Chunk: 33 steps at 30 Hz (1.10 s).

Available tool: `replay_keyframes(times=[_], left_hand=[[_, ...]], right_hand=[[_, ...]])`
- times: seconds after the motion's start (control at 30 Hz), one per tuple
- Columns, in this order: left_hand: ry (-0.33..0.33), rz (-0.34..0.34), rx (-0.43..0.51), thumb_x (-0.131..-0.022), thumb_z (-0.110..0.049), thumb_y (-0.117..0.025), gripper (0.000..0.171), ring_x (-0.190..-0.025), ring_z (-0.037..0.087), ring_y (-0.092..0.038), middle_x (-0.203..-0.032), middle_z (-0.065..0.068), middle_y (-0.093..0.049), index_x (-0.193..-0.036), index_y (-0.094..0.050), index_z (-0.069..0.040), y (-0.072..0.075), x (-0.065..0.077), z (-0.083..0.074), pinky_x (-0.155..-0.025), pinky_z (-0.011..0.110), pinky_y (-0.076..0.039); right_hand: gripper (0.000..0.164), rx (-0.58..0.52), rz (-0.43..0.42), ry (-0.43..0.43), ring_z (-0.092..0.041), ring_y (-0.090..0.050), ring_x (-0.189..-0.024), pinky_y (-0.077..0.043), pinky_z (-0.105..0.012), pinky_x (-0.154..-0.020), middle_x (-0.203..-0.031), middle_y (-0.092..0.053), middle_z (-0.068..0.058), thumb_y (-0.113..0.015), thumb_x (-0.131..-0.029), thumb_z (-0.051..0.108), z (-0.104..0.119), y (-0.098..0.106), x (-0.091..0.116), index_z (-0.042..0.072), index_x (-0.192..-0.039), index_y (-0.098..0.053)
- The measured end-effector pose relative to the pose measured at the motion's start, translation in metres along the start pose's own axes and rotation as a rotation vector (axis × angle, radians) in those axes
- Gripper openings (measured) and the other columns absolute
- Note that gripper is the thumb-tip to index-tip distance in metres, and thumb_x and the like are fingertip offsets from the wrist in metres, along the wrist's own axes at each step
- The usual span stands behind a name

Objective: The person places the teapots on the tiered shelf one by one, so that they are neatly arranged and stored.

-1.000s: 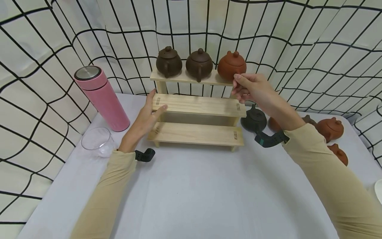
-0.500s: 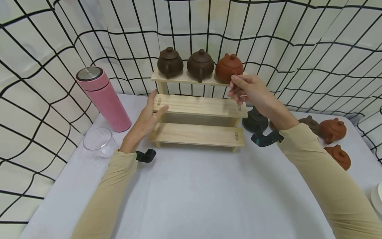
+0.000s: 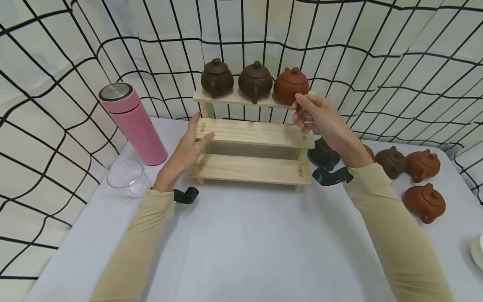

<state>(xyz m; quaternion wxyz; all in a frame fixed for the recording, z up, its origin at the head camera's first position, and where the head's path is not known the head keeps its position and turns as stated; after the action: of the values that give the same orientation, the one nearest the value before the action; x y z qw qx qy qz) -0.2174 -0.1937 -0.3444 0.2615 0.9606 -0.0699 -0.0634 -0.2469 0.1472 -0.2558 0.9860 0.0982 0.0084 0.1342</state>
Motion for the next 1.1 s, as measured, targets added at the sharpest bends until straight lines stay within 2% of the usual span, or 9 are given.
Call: replay_keyframes(times=[0.17, 0.37, 0.47, 0.6, 0.67, 0.8, 0.97, 1.1], left_hand=[[0.001, -0.001, -0.004, -0.109, -0.04, -0.051, 0.086, -0.159, 0.033, -0.01, -0.173, 0.019, -0.013, -0.168, 0.006, -0.013, -0.001, -0.001, 0.0, -0.127, 0.054, -0.008], [0.006, 0.004, -0.001, -0.109, -0.042, -0.05, 0.086, -0.159, 0.032, -0.01, -0.173, 0.018, -0.012, -0.168, 0.006, -0.014, -0.001, -0.001, -0.003, -0.127, 0.055, -0.008], [0.015, 0.006, 0.0, -0.108, -0.043, -0.05, 0.087, -0.159, 0.033, -0.009, -0.173, 0.019, -0.012, -0.168, 0.007, -0.016, -0.001, 0.0, -0.003, -0.127, 0.056, -0.007], [0.031, 0.008, -0.009, -0.108, -0.045, -0.049, 0.088, -0.159, 0.035, -0.009, -0.173, 0.02, -0.01, -0.168, 0.008, -0.016, 0.0, 0.001, -0.003, -0.127, 0.057, -0.007], [0.037, 0.009, -0.006, -0.108, -0.046, -0.05, 0.088, -0.159, 0.036, -0.01, -0.173, 0.02, -0.011, -0.168, 0.008, -0.017, -0.001, 0.002, -0.002, -0.126, 0.059, -0.008], [0.04, 0.006, -0.004, -0.108, -0.047, -0.05, 0.088, -0.158, 0.038, -0.012, -0.173, 0.021, -0.012, -0.169, 0.007, -0.018, -0.002, 0.002, -0.001, -0.126, 0.06, -0.009], [0.034, 0.01, -0.008, -0.107, -0.047, -0.05, 0.088, -0.158, 0.038, -0.012, -0.172, 0.021, -0.013, -0.169, 0.006, -0.019, -0.002, 0.0, -0.001, -0.126, 0.06, -0.009], [0.034, 0.007, 0.002, -0.107, -0.047, -0.05, 0.088, -0.158, 0.038, -0.013, -0.172, 0.021, -0.014, -0.169, 0.006, -0.019, -0.003, -0.001, 0.0, -0.125, 0.06, -0.01]], right_hand=[[0.037, -0.093, -0.018, 0.04, -0.014, -0.05, -0.064, -0.041, -0.024, -0.055, -0.082, -0.058, -0.003, -0.054, -0.11, 0.037, -0.007, -0.002, 0.001, 0.002, -0.106, -0.061], [0.033, -0.156, -0.021, 0.081, -0.014, -0.05, -0.062, -0.04, -0.025, -0.054, -0.081, -0.057, -0.004, -0.054, -0.11, 0.034, -0.01, -0.006, 0.001, 0.003, -0.103, -0.061], [0.031, -0.173, -0.043, 0.078, -0.014, -0.052, -0.063, -0.044, -0.024, -0.056, -0.083, -0.058, -0.005, -0.054, -0.11, 0.033, -0.011, -0.009, 0.003, 0.003, -0.108, -0.06], [0.028, -0.194, -0.107, 0.069, -0.014, -0.056, -0.066, -0.049, -0.025, -0.062, -0.093, -0.06, -0.007, -0.051, -0.111, 0.032, -0.016, -0.011, 0.013, 0.009, -0.126, -0.053], [0.028, -0.211, -0.139, 0.063, -0.015, -0.057, -0.068, -0.049, -0.026, -0.063, -0.099, -0.058, -0.009, -0.05, -0.112, 0.032, -0.021, -0.009, 0.024, 0.012, -0.132, -0.048], [0.03, -0.175, -0.184, 0.056, -0.016, -0.056, -0.07, -0.048, -0.026, -0.064, -0.106, -0.055, -0.013, -0.05, -0.112, 0.029, -0.033, 0.004, 0.054, 0.014, -0.137, -0.043], [0.025, 0.007, -0.19, 0.047, -0.016, -0.058, -0.073, -0.049, -0.025, -0.063, -0.106, -0.058, -0.012, -0.05, -0.112, 0.026, -0.054, 0.034, 0.098, 0.019, -0.135, -0.044], [0.022, 0.141, -0.206, 0.021, -0.014, -0.061, -0.074, -0.051, -0.023, -0.063, -0.101, -0.064, -0.003, -0.052, -0.111, 0.024, -0.07, 0.064, 0.13, 0.02, -0.132, -0.046]])
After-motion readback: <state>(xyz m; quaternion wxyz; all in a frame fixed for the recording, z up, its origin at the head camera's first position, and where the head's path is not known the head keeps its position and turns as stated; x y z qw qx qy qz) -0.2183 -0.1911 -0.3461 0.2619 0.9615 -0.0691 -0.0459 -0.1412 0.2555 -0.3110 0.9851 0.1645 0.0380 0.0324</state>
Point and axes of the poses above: each hand's wrist, its own x-axis away from the middle knuckle, its own y-axis out of the back of the hand, z = x × y, the point moved 1 cm from there along -x, towards the middle knuckle
